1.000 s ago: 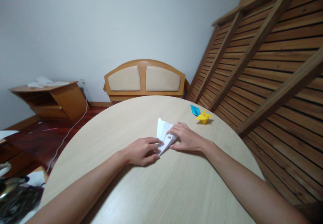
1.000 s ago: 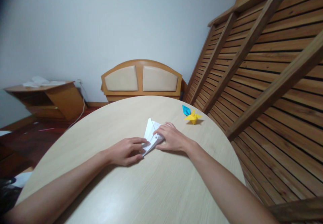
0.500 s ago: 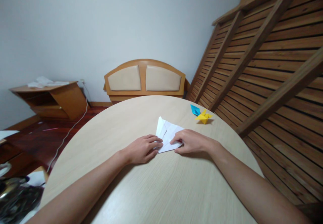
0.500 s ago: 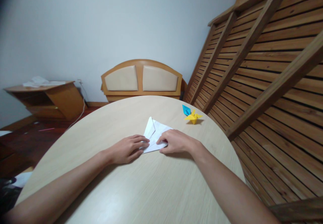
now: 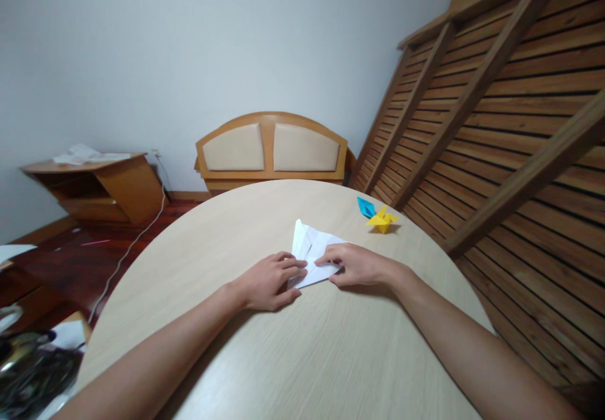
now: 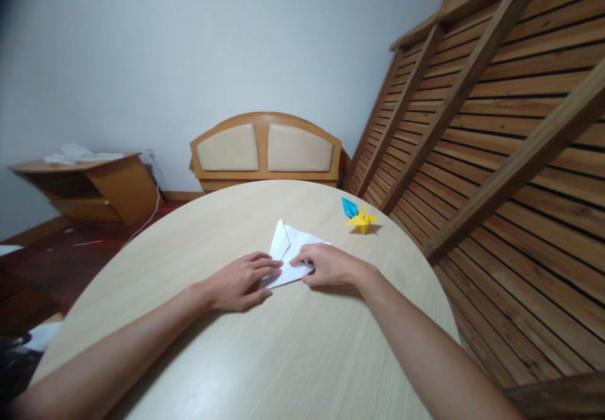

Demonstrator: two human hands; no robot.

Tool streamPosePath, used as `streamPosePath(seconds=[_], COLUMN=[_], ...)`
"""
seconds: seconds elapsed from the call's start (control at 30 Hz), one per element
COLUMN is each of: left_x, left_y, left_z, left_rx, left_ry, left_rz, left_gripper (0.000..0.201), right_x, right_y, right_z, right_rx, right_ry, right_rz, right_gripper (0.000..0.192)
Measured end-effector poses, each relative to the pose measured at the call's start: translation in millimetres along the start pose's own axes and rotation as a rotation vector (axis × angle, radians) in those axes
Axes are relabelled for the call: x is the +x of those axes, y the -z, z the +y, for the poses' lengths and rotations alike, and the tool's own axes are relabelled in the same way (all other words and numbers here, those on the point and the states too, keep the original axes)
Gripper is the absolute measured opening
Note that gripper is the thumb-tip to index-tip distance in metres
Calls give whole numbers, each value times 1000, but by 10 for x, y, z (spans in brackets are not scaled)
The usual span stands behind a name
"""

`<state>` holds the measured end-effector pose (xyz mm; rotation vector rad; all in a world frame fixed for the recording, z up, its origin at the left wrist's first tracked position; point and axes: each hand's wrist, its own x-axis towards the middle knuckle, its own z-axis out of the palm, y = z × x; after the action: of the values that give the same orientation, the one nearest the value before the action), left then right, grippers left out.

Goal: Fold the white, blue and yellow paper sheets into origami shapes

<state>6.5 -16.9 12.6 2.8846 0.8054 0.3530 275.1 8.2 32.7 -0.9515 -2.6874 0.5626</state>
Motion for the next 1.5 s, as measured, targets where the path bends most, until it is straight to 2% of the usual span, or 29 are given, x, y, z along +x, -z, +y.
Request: streamPosePath(seconds=[0.3,0.6,1.1,1.3,1.5], left_x=[24,38,63,89,65], left_y=[1,-27,-62,-146,-142], left_z=[25,34,17,-21,-61], left_rx=[-8,42,142,201,240], left_ry=[14,14,21,18,102], left_rz=[31,46,60,171,246], left_gripper=[39,37,35,27,28], right_x=[23,114,123,129,110], right_y=[-43,-109,-44,-69,-101], right_z=[-70,-12,-108,-96,-41], right_rx=[-207,-223,-466,-444,-303], right_ry=[113,181,53,65,82], right_rz=[91,61,16,142,226], right_gripper=[36,26,19,19,24])
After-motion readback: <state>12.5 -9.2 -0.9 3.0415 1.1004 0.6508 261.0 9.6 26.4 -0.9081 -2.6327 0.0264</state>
